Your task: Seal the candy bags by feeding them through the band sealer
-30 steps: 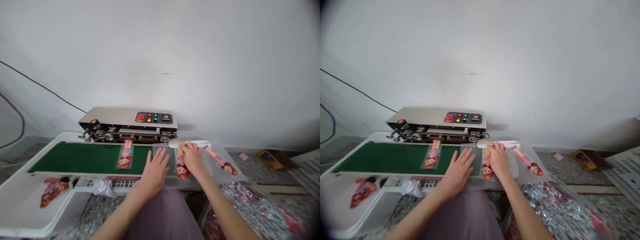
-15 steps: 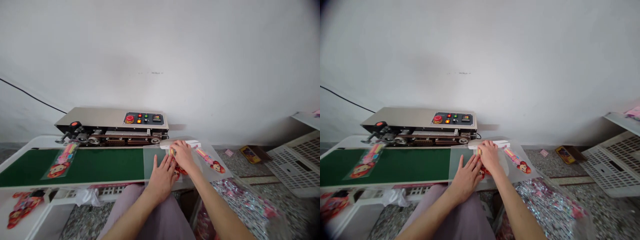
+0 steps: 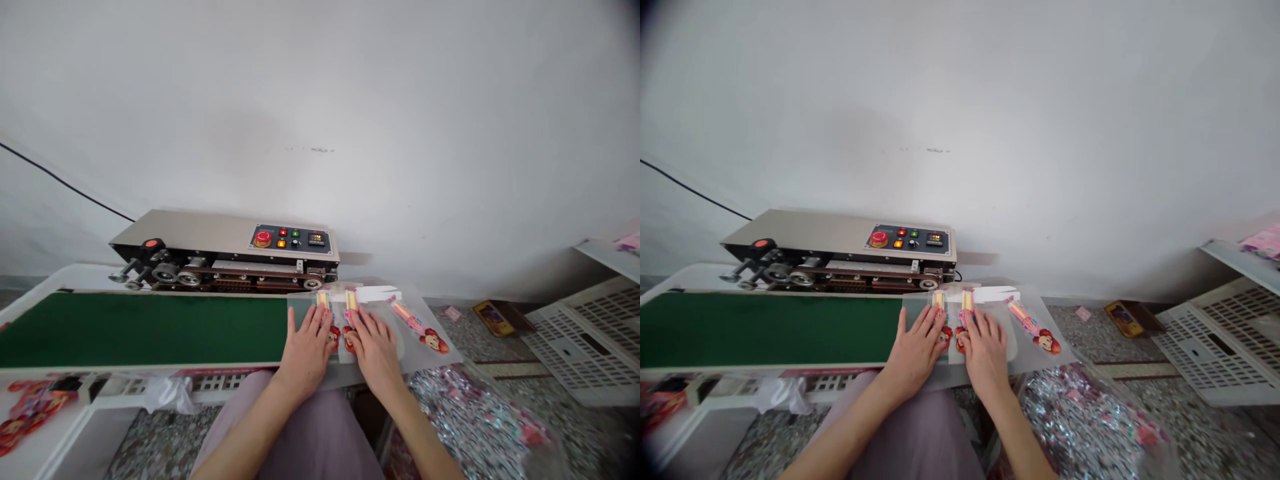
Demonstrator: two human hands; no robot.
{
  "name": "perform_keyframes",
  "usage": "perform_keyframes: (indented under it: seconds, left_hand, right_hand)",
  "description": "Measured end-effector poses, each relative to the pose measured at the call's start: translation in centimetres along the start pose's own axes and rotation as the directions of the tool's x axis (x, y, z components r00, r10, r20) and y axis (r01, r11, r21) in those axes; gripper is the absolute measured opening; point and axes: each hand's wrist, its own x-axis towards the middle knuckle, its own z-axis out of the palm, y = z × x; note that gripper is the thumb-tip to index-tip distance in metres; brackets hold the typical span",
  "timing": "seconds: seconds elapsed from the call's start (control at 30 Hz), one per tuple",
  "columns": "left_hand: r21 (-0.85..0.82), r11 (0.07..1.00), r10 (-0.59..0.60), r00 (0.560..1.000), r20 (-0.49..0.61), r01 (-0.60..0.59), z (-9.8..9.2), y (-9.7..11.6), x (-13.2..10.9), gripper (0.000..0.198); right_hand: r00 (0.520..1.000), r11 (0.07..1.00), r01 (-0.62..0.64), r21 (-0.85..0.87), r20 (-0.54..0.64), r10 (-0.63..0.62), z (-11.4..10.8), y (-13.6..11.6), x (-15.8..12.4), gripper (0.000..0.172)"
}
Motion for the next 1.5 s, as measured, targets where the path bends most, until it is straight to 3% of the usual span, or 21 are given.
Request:
perform_keyframes:
  seconds: [0.23, 0.37, 0.47, 0.53, 0.63, 0.8, 1.03, 1.17, 1.27, 1.37, 1.43, 1.5]
  left_hand:
    - [0.070, 0.996, -0.064, 0.998, 0.013, 0.063, -1.4, -2.6, -0.6, 0.048]
    - [0.172, 0.975, -0.139, 0.990, -0.029, 0.142, -2.1, -5.0, -2.8, 0.049]
    - [0.203, 0.968, -0.134, 0.987, -0.086, 0.149, -2.8, -5.6, -4.6, 0.050]
    - [0.179, 0.980, -0.070, 0.995, -0.074, 0.083, -3.3, -4.8, -4.9, 0.048]
    - [0.089, 0.996, 0.011, 1.000, -0.011, -0.010, -3.4, -2.1, -3.2, 0.047]
    - [-0.039, 0.993, 0.114, 0.991, 0.071, -0.112, -1.3, 2.1, 0.9, 0.052]
    - [-0.036, 0.993, 0.113, 0.992, 0.057, -0.111, 0.7, 2.0, 0.9, 0.055]
    - [-0.043, 0.992, 0.117, 0.992, 0.054, -0.115, 0.8, 1.9, 0.5, 0.055]
    - [-0.041, 0.992, 0.118, 0.992, 0.038, -0.117, 1.0, 2.0, 0.5, 0.055]
    - [-0.039, 0.992, 0.123, 0.992, 0.026, -0.121, 1.1, 2.0, 0.6, 0.055]
    - [-0.042, 0.992, 0.122, 0.992, 0.017, -0.121, 1.1, 2.0, 0.6, 0.055]
    - [-0.047, 0.993, 0.108, 0.994, 0.011, -0.107, 1.1, 1.9, 0.6, 0.054]
  right_hand:
    - [0.999, 1.000, -0.012, 0.020, 0.043, 0.011, -1.1, -2.5, 1.0, 0.047]
    - [0.997, 0.999, -0.020, 0.033, 0.070, 0.017, -1.4, -3.6, 1.1, 0.046]
    - [0.998, 0.999, -0.023, 0.046, 0.066, 0.020, -1.6, -4.0, 1.1, 0.047]
    - [0.998, 0.997, -0.025, 0.077, 0.053, 0.021, -1.8, -3.7, 1.6, 0.045]
    - [0.997, 0.983, -0.072, 0.171, 0.031, 0.068, -2.0, -2.7, 3.9, 0.042]
    - [0.995, 0.967, -0.071, 0.243, 0.091, 0.051, -1.5, -1.7, 9.5, 0.045]
    - [0.983, 0.978, -0.011, 0.206, 0.183, -0.027, -1.1, -2.1, 12.0, 0.030]
    - [0.979, 0.975, 0.014, 0.221, 0.198, -0.059, -2.0, -1.9, 11.6, 0.042]
    - [0.991, 0.973, 0.026, 0.230, 0.118, -0.054, -2.8, 0.4, 9.3, 0.059]
    - [0.998, 0.988, -0.037, 0.147, -0.048, 0.045, -3.4, 5.5, 5.2, 0.053]
    - [0.982, 0.987, -0.162, 0.014, -0.095, 0.162, -3.4, 9.4, 2.3, 0.048]
    - [0.977, 0.977, -0.199, -0.071, -0.090, 0.192, -3.3, 12.2, 0.0, 0.044]
